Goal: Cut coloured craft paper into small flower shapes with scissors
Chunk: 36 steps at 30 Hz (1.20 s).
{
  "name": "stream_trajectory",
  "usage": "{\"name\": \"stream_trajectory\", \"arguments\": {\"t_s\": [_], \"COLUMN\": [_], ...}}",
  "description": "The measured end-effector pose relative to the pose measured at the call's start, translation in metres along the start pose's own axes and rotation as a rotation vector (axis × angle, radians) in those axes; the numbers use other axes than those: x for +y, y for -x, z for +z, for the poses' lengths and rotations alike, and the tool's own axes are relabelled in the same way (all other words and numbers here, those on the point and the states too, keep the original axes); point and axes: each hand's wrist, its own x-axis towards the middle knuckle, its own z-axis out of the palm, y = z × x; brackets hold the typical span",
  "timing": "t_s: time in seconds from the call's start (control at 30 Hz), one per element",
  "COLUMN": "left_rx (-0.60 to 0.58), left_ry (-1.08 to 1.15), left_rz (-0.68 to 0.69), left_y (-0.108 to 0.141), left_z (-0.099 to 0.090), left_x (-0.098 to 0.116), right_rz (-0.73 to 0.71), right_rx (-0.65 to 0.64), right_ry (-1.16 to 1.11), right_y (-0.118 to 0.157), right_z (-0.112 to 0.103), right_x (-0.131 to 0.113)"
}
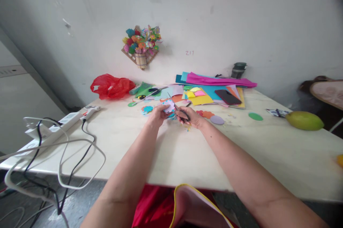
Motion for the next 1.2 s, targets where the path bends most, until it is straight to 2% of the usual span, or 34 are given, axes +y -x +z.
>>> {"name": "stream_trajectory", "arguments": {"t_s": [0.37,1.0,1.2], "left_rx": [0.056,0.163,0.153], "left_ry": [-0.019,-0.062,-0.038], "left_rz": [0.050,0.126,0.146], "left_y": [0.002,0.000,0.000], "left_z": [0.008,0.011,0.012], "left_x": [-0.004,-0.015,-0.019], "right_rz": [-0.014,-0.005,0.004], "right_rx": [0.052,0.186,0.219], "right_ry": [-0.030,-0.073,-0.087], "right_y": [0.000,0.001,-0.001], "right_z": [0.004,0.018,0.021], "right_x": [-0.002,-0.006,-0.005]}}
